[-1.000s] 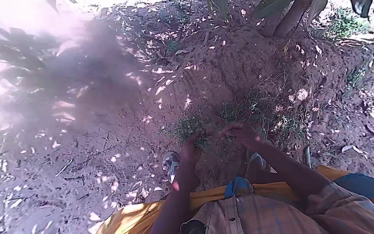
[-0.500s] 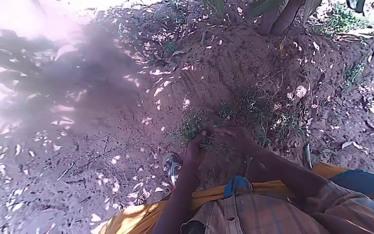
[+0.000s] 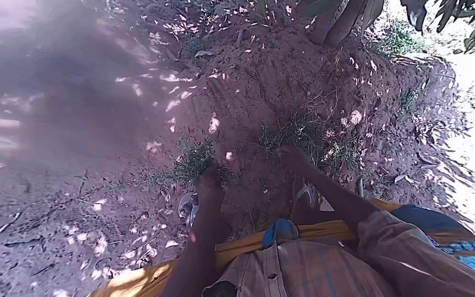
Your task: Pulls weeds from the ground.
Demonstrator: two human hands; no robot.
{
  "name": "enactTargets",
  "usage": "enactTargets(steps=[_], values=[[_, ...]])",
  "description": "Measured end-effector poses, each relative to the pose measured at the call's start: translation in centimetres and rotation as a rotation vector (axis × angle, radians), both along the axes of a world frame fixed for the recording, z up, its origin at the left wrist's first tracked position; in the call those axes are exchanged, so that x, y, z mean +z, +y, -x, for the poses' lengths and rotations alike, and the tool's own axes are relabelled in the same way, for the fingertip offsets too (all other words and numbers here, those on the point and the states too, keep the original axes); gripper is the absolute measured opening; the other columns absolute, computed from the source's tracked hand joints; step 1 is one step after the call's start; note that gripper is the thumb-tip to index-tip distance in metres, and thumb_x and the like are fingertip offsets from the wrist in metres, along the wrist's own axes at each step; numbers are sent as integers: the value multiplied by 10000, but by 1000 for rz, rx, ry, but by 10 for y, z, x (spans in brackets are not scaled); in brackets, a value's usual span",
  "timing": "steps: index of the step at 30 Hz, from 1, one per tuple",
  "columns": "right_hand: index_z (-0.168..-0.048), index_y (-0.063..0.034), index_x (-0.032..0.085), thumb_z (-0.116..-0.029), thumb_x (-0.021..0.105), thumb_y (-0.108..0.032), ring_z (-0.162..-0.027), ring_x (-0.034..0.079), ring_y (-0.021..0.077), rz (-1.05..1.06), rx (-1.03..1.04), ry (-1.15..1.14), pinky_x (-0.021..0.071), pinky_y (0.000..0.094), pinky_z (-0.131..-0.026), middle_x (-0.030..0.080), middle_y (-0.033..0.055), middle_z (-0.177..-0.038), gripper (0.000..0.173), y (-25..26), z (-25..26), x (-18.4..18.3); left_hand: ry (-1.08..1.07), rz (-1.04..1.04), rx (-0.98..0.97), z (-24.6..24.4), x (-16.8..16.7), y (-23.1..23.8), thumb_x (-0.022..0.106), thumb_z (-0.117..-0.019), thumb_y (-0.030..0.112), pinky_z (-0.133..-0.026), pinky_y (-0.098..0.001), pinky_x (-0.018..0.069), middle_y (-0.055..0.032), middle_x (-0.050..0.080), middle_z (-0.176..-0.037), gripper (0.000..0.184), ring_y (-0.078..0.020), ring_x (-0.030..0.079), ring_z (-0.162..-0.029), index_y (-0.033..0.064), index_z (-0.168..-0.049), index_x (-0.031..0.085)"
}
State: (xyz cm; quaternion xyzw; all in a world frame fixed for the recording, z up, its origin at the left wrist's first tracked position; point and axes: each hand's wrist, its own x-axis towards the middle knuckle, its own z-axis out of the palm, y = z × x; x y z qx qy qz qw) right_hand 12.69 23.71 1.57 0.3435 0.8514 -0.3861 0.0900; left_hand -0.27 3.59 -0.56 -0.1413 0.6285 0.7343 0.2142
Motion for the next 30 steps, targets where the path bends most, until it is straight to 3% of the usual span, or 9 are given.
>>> enactTargets(steps=[4, 8, 11, 13, 15, 18, 21, 25, 30], values=[[-1473, -78, 523, -1067, 503, -154, -1258, 587, 401, -103, 151, -74, 451, 590, -1044, 595, 217, -1390, 414, 23, 18, -10, 25, 81, -107, -3, -1, -2, 561, -1032, 94, -790, -273, 519, -26, 659, -853, 121, -87, 629, -810, -6, -1036, 630], [-1557, -175, 433, -1043, 535, -181, -1311, 528, 432, -173, 227, -238, 445, 616, -1023, 509, 234, -1475, 524, 9, 62, -18, 3, 135, -117, -2, -1, -5, 566, -1032, 95, -674, -215, 495, 6, 678, -772, 126, -44, 622, -705, 13, -967, 637], [-1581, -163, 387, -1043, 535, -197, -1320, 509, 447, -194, 210, -352, 437, 618, -1021, 408, 242, -1554, 559, 3, 86, -25, -8, 192, -132, -2, -2, -5, 599, -1020, 134, -680, -242, 479, 6, 679, -788, 143, -55, 609, -712, 26, -961, 672], [-1456, -56, 537, -1031, 545, -176, -1315, 527, 419, -194, 146, -262, 425, 592, -1053, 526, 243, -1455, 442, 6, 87, -27, -1, 191, -140, 0, -5, -6, 615, -1011, 144, -720, -263, 493, -13, 689, -839, 144, -71, 625, -765, 11, -1017, 671], [-1348, -5, 624, -1047, 515, -139, -1278, 564, 378, -110, 58, -15, 440, 552, -1062, 589, 230, -1381, 346, 14, 77, -19, 10, 162, -130, 1, -7, -5, 625, -1002, 130, -726, -263, 505, -23, 690, -853, 145, -77, 636, -781, -2, -1051, 659], [-1261, 18, 664, -1067, 490, -94, -1066, 641, 249, 236, -133, 314, 516, 418, -920, 650, 182, -1280, 284, 22, 50, 16, 6, 118, -138, -3, -3, -4, 608, -1003, 98, -740, -244, 517, -12, 672, -854, 134, -61, 631, -781, -10, -1076, 638], [-1178, 46, 650, -1070, 408, -51, -893, 656, 126, 520, -282, 469, 556, 300, -799, 675, 100, -1154, 282, 24, 19, 48, -26, 34, -158, -6, 3, -1, 577, -1011, 67, -756, -242, 509, -8, 661, -852, 89, -66, 623, -789, 0, -1033, 631], [-989, 5, 641, -1031, 359, -3, -802, 689, 128, 689, -389, 591, 583, 311, -771, 722, 55, -957, 285, -2, -17, 80, -129, -146, -230, -12, 17, 9, 517, -1043, 70, -675, -221, 542, 8, 672, -746, 136, -66, 649, -691, 47, -969, 629], [-888, -80, 732, -970, 364, -6, -803, 704, 68, 819, -298, 730, 590, 272, -742, 764, -13, -933, 384, -38, -34, 72, -189, -418, -478, -20, 23, 11, 350, -1084, 66, -786, -300, 593, -54, 718, -850, 264, -150, 715, -812, 25, -1055, 609]])
